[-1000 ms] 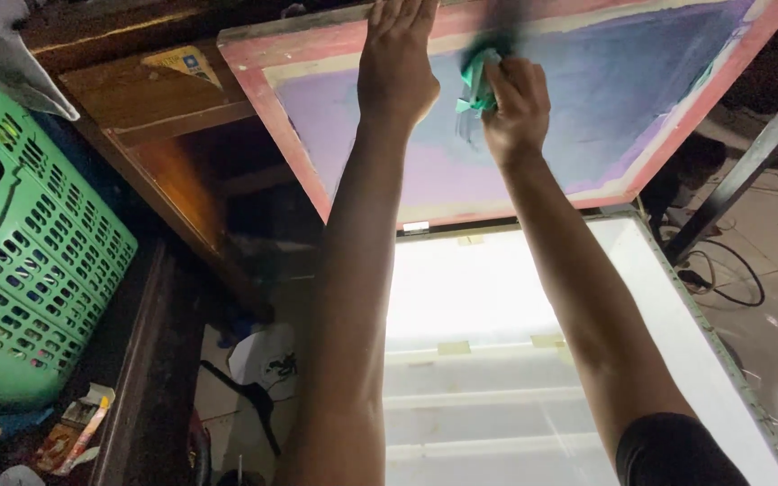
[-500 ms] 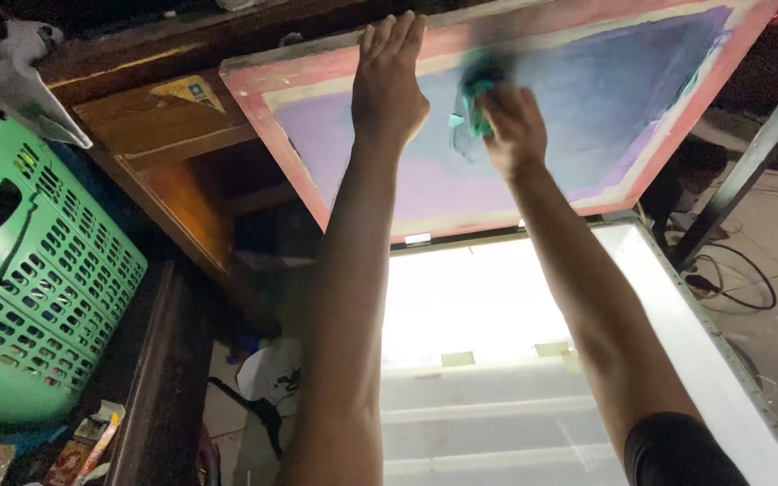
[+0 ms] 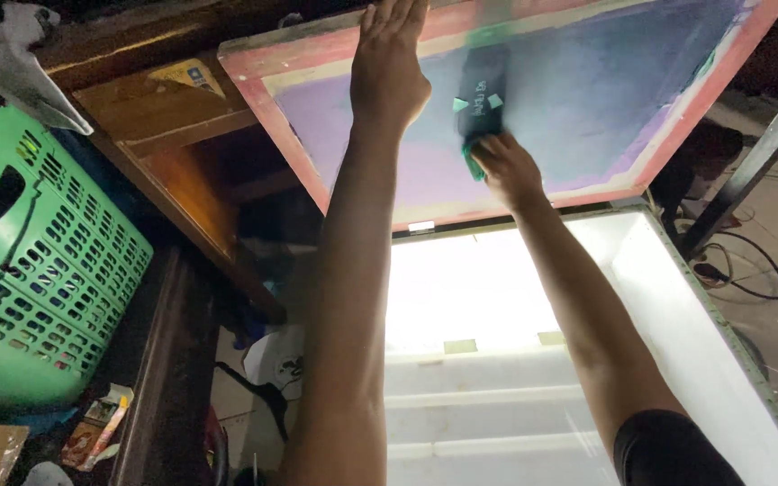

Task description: Coating a screen with green emulsion using a scraper, cleaning tools, and setting up the screen and film on a light box for exposure.

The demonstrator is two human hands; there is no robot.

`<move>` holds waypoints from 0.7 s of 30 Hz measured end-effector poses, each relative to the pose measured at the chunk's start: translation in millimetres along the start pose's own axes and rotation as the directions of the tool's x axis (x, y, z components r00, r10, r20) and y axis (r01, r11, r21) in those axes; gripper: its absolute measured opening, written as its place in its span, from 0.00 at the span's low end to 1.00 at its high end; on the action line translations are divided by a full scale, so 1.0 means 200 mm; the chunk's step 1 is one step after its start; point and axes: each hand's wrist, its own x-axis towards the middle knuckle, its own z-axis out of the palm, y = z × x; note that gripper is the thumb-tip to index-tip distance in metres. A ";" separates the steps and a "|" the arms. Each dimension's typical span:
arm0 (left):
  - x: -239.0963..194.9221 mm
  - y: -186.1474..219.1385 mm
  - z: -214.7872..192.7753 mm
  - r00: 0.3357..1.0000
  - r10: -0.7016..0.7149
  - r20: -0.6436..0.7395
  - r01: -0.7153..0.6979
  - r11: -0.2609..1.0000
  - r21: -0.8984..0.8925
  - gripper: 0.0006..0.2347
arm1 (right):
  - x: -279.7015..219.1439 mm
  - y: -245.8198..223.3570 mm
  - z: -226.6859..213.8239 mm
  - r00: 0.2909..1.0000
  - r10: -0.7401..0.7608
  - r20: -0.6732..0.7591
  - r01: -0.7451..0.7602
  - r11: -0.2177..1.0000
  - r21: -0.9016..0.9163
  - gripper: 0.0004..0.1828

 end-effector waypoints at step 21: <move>-0.34 0.24 -0.21 0.999 0.036 0.014 -0.038 0.971 0.236 0.27 | -0.64 -1.17 -1.33 -0.041 0.646 0.762 -0.415 -0.705 0.576 0.06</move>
